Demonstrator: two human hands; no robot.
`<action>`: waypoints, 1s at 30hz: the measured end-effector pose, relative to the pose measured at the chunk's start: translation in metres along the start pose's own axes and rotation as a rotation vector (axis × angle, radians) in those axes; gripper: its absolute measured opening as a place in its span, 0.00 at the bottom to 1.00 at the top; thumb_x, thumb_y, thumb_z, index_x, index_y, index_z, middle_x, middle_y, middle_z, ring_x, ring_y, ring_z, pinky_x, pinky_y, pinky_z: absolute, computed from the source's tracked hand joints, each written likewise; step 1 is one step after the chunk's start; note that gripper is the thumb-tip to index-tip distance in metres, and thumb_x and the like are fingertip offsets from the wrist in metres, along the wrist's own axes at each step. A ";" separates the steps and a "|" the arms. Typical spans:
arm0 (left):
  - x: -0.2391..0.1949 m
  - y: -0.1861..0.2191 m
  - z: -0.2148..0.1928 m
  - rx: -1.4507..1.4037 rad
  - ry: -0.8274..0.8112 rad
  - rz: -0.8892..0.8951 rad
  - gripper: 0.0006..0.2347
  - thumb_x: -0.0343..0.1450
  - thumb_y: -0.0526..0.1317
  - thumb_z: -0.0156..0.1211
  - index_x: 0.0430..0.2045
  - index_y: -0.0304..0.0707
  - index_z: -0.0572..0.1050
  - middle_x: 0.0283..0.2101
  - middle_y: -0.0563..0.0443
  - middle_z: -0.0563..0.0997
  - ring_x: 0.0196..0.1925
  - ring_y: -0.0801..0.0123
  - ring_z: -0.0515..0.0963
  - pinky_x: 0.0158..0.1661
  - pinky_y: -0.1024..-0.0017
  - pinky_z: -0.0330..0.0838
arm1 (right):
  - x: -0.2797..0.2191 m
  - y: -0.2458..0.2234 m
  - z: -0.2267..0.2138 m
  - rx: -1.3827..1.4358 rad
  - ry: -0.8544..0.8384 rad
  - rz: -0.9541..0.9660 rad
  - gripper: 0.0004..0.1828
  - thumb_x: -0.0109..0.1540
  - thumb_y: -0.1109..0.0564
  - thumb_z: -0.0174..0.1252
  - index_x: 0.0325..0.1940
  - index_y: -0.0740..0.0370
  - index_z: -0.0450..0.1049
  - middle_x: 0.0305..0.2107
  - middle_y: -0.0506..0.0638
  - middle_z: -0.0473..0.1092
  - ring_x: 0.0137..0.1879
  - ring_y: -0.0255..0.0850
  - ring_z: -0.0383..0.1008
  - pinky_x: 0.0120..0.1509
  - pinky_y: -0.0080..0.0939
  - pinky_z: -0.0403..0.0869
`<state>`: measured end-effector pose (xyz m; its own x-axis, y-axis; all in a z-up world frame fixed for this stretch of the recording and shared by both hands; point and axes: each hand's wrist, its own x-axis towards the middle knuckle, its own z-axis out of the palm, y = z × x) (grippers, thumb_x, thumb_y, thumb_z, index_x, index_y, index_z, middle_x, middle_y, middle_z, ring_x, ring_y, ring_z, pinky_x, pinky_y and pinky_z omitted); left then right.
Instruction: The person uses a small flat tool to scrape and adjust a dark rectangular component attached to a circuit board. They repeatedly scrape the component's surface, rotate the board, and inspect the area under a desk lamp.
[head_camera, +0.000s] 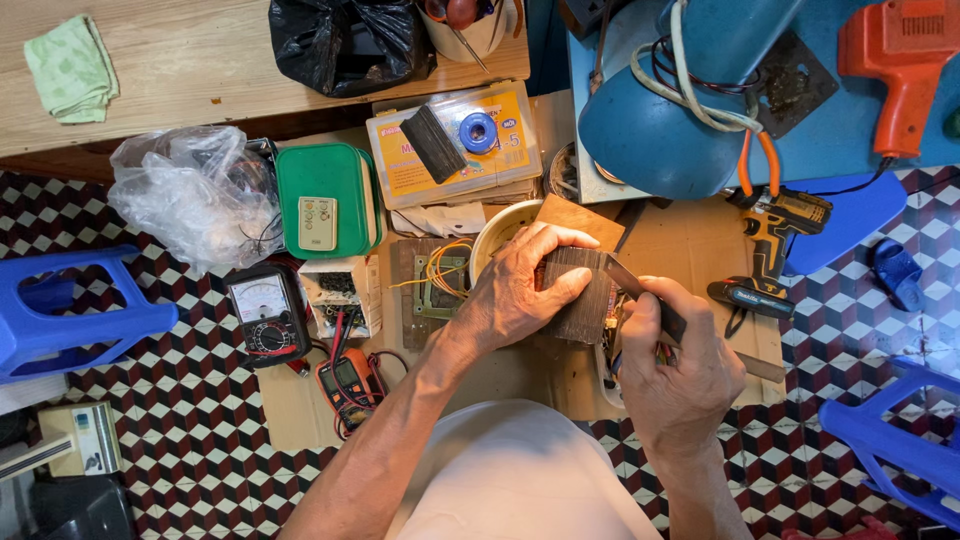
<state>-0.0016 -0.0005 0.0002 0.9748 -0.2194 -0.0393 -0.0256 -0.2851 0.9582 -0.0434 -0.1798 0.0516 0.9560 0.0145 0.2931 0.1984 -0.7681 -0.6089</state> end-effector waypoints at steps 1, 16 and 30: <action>0.000 0.000 0.000 0.005 0.006 0.001 0.14 0.70 0.40 0.61 0.49 0.40 0.75 0.49 0.46 0.79 0.57 0.57 0.79 0.60 0.63 0.71 | 0.000 0.001 0.000 0.004 -0.006 0.006 0.05 0.69 0.66 0.58 0.49 0.66 0.72 0.30 0.50 0.75 0.31 0.35 0.77 0.33 0.34 0.75; 0.000 0.000 0.004 0.013 0.030 -0.002 0.14 0.70 0.41 0.61 0.48 0.39 0.76 0.49 0.46 0.79 0.57 0.56 0.79 0.59 0.63 0.71 | 0.001 -0.004 0.001 0.026 0.000 0.010 0.06 0.69 0.66 0.59 0.51 0.66 0.72 0.31 0.52 0.77 0.34 0.37 0.80 0.37 0.35 0.76; -0.001 -0.001 0.003 0.000 0.026 0.002 0.14 0.70 0.41 0.61 0.48 0.39 0.75 0.48 0.46 0.79 0.56 0.56 0.78 0.60 0.62 0.70 | 0.002 -0.005 0.002 0.018 -0.008 -0.006 0.07 0.70 0.66 0.58 0.52 0.65 0.72 0.29 0.50 0.75 0.31 0.35 0.77 0.34 0.34 0.74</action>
<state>-0.0033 -0.0032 -0.0013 0.9802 -0.1957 -0.0295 -0.0280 -0.2848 0.9582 -0.0420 -0.1746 0.0541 0.9563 0.0241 0.2912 0.2079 -0.7566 -0.6200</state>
